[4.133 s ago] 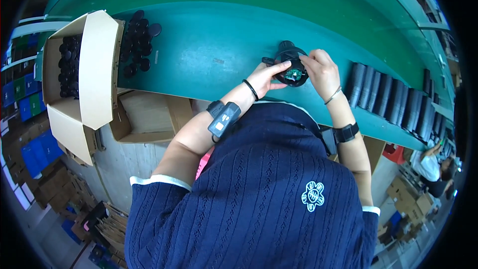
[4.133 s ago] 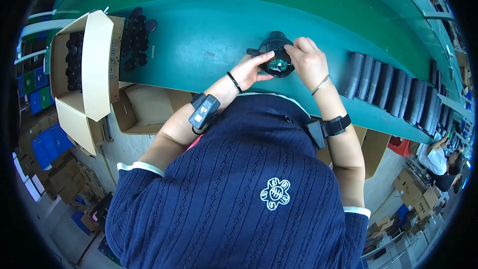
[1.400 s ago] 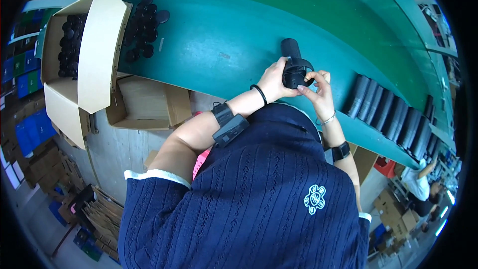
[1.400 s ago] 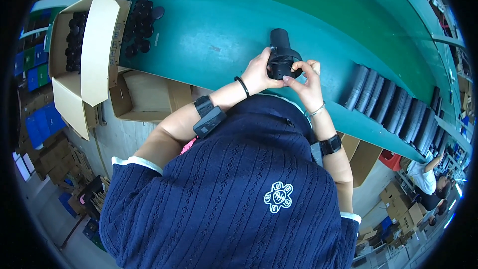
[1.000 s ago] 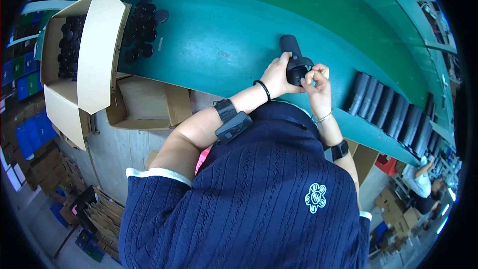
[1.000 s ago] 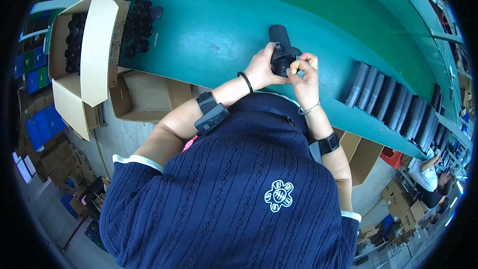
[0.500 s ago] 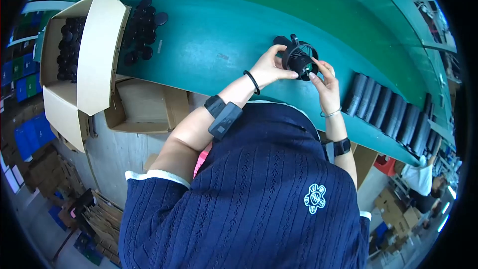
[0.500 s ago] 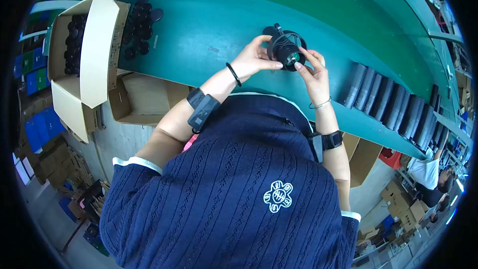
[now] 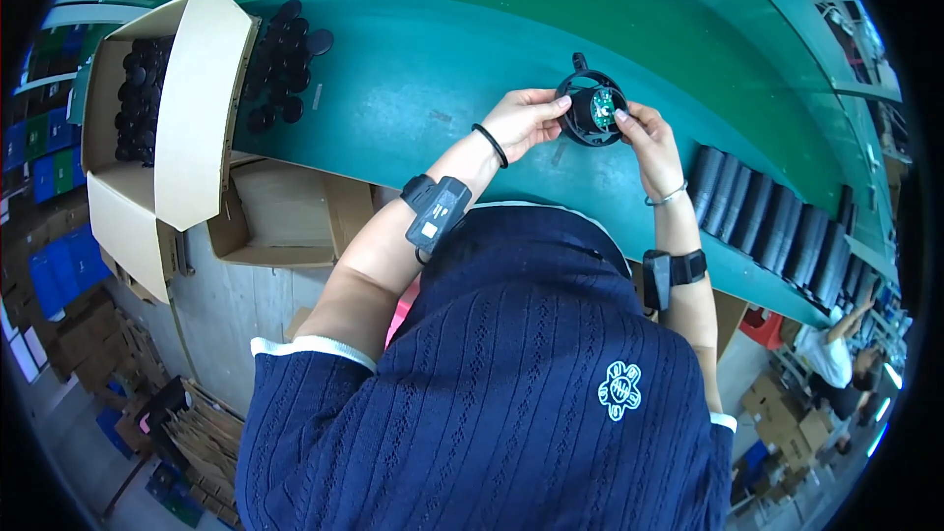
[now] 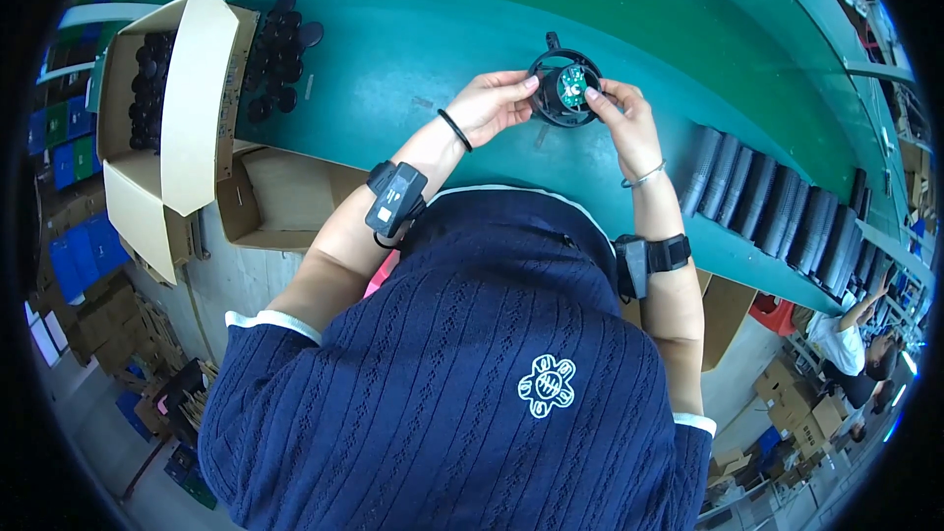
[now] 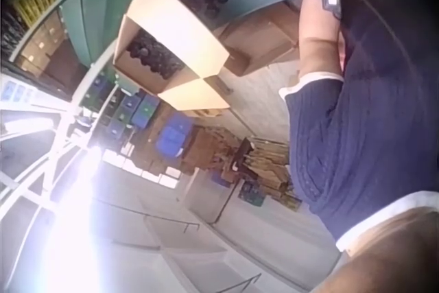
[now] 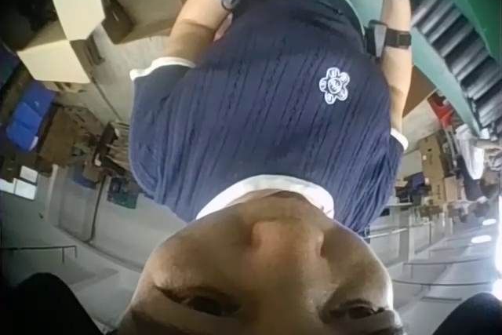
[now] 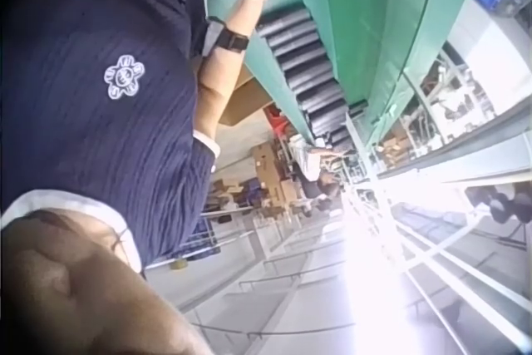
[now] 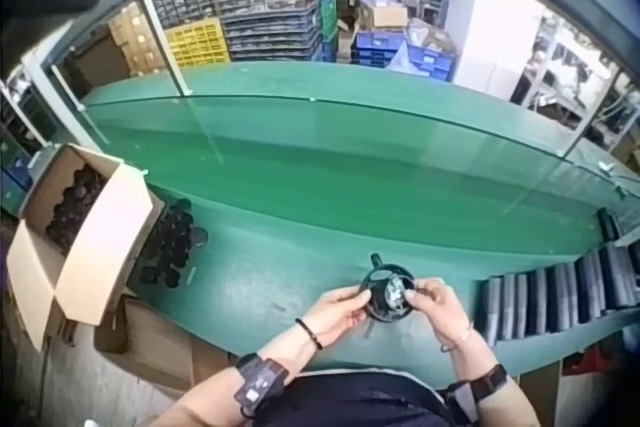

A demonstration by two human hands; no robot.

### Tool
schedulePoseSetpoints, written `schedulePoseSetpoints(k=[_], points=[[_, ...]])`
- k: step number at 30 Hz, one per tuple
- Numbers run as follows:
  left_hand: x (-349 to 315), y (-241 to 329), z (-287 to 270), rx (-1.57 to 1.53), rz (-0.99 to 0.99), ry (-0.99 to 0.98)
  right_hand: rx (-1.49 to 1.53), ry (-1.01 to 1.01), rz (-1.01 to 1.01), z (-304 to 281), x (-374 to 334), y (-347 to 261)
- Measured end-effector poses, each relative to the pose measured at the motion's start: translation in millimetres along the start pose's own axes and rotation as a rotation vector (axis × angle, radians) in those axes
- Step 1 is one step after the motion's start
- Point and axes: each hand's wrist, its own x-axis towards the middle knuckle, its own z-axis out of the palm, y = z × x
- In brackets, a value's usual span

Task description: The person assembles microphones by fitting black mesh cylinders into shock mounts and rotating them to secure the fit. After assembling several units, the person places them into a cardboard box and rearranges the microphones inside.

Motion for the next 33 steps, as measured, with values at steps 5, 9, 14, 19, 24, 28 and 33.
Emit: schedulePoseSetpoints(k=[5, 9, 14, 19, 24, 28, 33], points=[[11, 6, 11, -0.019, -0.018, 0.037, -0.007, -0.017, 0.063, -11, 14, -10], [13, 7, 14, -0.033, -0.012, 0.038, 0.067, -0.022, 0.11, -15, 19, -7], [13, 5, 13, -0.02, 0.004, 0.028, -0.002, 0.027, 0.053, -13, 14, -8], [1, 1, 22, 0.102, 0.059, 0.106, 0.003, 0.082, -0.187, -5, 7, 1], [-11, -14, 19, 0.228, 0.304, 0.085, 0.2, 0.014, -0.219, 3, -7, 6], [-12, -22, 16, 0.234, 0.342, 0.032, 0.171, 0.021, -0.228, 4, -17, 8], [-12, -34, 16, 0.144, 0.368, -0.034, 0.031, 0.027, -0.336, 10, -22, 3]])
